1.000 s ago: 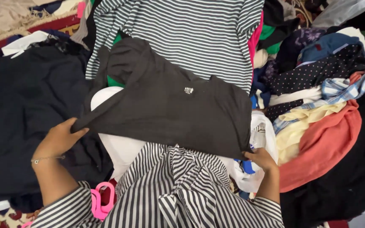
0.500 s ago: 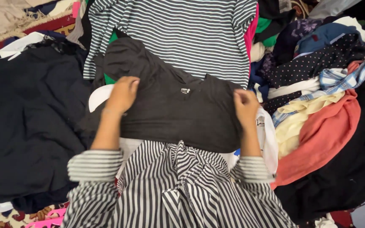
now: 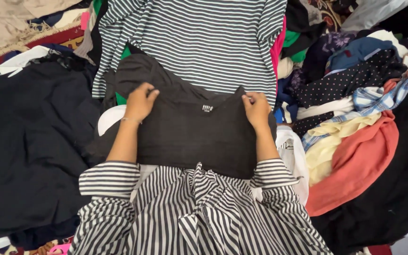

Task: The person sits on a rug and uses a blue handheld stapler to attach white tags to several garments. They handle a striped shirt, a black top, and a dark blue shirt, smoothing each item before stapling the tag near the collar area.

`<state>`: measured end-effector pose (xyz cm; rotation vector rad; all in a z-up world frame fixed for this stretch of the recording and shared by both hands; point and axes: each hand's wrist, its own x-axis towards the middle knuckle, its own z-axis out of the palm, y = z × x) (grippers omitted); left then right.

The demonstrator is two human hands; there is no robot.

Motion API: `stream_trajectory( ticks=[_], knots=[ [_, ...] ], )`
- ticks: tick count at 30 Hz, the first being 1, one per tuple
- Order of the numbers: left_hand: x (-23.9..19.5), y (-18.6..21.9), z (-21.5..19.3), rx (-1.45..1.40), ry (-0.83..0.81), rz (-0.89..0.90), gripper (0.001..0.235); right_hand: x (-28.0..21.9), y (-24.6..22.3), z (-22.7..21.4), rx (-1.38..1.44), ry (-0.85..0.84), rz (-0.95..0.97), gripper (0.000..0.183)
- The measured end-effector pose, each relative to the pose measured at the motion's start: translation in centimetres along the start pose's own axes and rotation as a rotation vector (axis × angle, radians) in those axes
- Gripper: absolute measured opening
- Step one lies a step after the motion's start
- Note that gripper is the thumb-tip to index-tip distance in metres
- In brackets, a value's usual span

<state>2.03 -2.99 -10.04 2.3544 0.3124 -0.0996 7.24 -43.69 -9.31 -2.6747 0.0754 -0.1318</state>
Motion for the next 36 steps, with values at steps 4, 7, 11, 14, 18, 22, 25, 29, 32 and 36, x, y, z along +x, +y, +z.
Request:
stream_trajectory(
  ticks=[4,7,11,14,18,22,25,29,32,36],
  knots=[
    [-0.9,2.8,-3.0,-0.2,0.175,0.076,0.024,-0.5,-1.6,-1.5,0.211,0.293,-0.127,0.008],
    [-0.8,2.1,-1.4,-0.11,0.149,0.049,0.022,-1.0,-1.2,-1.5,0.132,0.286,-0.11,0.009],
    [-2.2,4.8,0.4,0.134,0.209,0.129,0.03,-3.0,-1.3,-3.6,0.231,0.27,-0.17,0.019],
    [-3.6,7.9,2.6,0.112,0.203,0.302,0.028,-5.8,1.4,-5.2,0.321,0.326,-0.183,0.022],
    [-4.7,11.6,7.7,-0.039,0.075,0.622,0.023,-10.9,7.0,-6.7,0.336,0.376,-0.01,0.023],
    [-7.2,16.6,12.9,-0.123,-0.096,0.802,0.022,-17.6,13.2,-7.3,0.292,0.354,0.154,0.02],
    [-9.5,20.1,15.9,-0.11,-0.319,0.852,0.021,-22.4,16.5,-7.2,0.192,0.293,0.243,0.019],
    [-13.3,22.4,21.0,-0.081,-0.498,1.071,0.019,-27.8,19.8,-6.2,0.07,0.183,0.313,0.028],
    [-16.1,22.9,24.7,-0.204,-0.482,1.22,0.019,-28.7,19.0,-5.9,-0.028,0.16,0.269,0.044],
    [-19.5,22.9,28.4,-0.397,-0.676,1.043,0.026,-28.3,17.9,-4.5,-0.182,0.152,0.263,0.064]
  ],
)
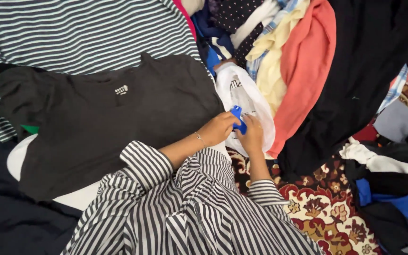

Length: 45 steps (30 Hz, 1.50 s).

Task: The person sits on a rug and uses a blue handheld stapler to attach white tags to several garments. They handle a striped shirt, a black top, and a dark blue shirt, smoothing each item before stapling the tag near the collar area.

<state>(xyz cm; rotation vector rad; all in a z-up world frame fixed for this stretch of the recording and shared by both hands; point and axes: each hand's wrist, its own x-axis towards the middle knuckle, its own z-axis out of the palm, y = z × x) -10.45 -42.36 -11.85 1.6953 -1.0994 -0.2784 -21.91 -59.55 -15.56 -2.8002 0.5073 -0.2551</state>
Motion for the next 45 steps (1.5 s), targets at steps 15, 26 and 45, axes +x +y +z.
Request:
stream_trajectory(
  ticks=[15,26,45],
  knots=[
    [2.0,-3.4,5.3,0.258,-0.237,-0.342,0.019,-2.2,7.8,-2.3,1.119,0.023,0.372,0.053],
    [2.5,-8.8,14.2,0.739,-0.576,-0.237,0.008,-3.0,6.6,0.4,1.636,0.277,0.653,0.048],
    [4.0,-6.2,11.4,0.202,-0.504,-0.674,0.046,-2.1,2.7,-0.3,1.45,0.294,0.761,0.043]
  ],
)
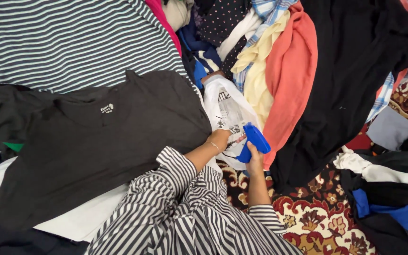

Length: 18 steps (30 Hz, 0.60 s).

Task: The person sits on a rug and uses a blue handheld stapler to attach white tags to several garments. They handle a striped shirt, a black top, and a dark blue shirt, smoothing each item before stapling the tag near the collar area.

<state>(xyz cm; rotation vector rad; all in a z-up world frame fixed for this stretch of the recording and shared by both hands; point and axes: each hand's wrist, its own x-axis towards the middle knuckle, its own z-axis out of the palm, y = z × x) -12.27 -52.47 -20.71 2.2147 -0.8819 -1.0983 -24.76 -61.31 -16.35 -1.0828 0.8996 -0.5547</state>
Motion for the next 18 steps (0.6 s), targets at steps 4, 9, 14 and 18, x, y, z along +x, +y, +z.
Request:
stream_trajectory(
  ticks=[4,9,14,18],
  knots=[
    [-5.4,2.6,-4.8,-0.118,0.067,0.088,0.051,-0.3,-0.3,0.4,0.022,0.008,-0.001,0.043],
    [-5.7,1.2,-5.2,-0.565,0.301,0.172,0.047,-0.3,-2.4,1.2,0.273,-0.286,-0.005,0.032],
    [-12.1,1.3,-11.8,-0.842,0.392,0.185,0.052,-1.6,-4.2,5.9,0.23,-0.458,0.004,0.033],
    [-16.3,-0.2,-15.8,-0.881,0.485,0.181,0.054,-3.3,-4.8,10.3,0.078,-0.569,0.033,0.034]
  ],
)
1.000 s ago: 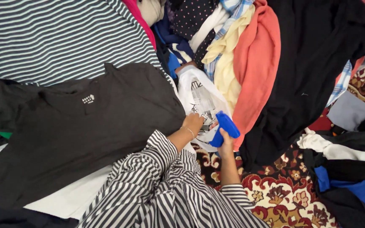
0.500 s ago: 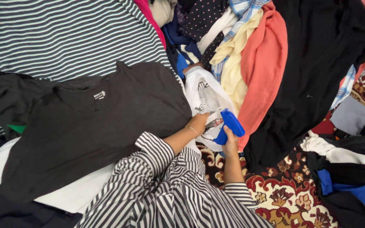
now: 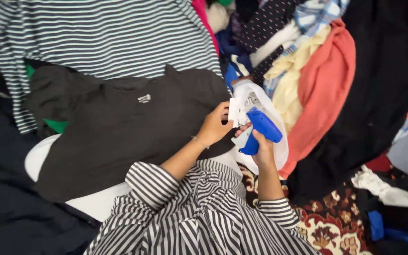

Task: The person sits on a rug and uses a blue handheld stapler to attach white tags to several garments. They handle a striped shirt, a black top, and a dark blue shirt, smoothing each item before stapling the tag near the collar area.

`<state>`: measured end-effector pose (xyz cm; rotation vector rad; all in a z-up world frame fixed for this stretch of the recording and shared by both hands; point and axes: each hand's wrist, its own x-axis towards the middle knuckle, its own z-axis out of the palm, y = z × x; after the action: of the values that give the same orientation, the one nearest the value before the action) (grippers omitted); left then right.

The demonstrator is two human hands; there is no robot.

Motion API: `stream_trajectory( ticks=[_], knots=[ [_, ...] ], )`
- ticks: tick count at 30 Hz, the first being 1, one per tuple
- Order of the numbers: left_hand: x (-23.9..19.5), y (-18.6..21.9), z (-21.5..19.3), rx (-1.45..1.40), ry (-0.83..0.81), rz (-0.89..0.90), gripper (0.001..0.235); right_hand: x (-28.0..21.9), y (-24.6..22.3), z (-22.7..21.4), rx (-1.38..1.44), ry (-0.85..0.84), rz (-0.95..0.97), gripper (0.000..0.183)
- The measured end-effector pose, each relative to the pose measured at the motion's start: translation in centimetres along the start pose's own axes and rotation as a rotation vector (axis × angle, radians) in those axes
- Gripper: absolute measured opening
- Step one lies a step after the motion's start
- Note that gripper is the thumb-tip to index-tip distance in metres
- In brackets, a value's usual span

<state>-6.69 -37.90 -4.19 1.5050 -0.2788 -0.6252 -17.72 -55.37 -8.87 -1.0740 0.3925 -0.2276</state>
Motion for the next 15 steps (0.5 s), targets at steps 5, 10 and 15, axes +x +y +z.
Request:
stream_trajectory(
  ticks=[5,10,15],
  knots=[
    [-1.9,-1.0,-4.7,0.008,0.108,0.018,0.055,1.5,0.3,5.9,-0.088,-0.139,0.084,0.033],
    [-3.0,-5.5,-9.3,-0.316,0.213,0.083,0.046,2.4,2.5,12.0,-0.103,-0.292,0.165,0.035],
    [-4.5,-7.3,-14.9,-0.657,0.377,0.112,0.042,2.9,5.7,18.1,-0.136,-0.35,0.251,0.033]
  ],
)
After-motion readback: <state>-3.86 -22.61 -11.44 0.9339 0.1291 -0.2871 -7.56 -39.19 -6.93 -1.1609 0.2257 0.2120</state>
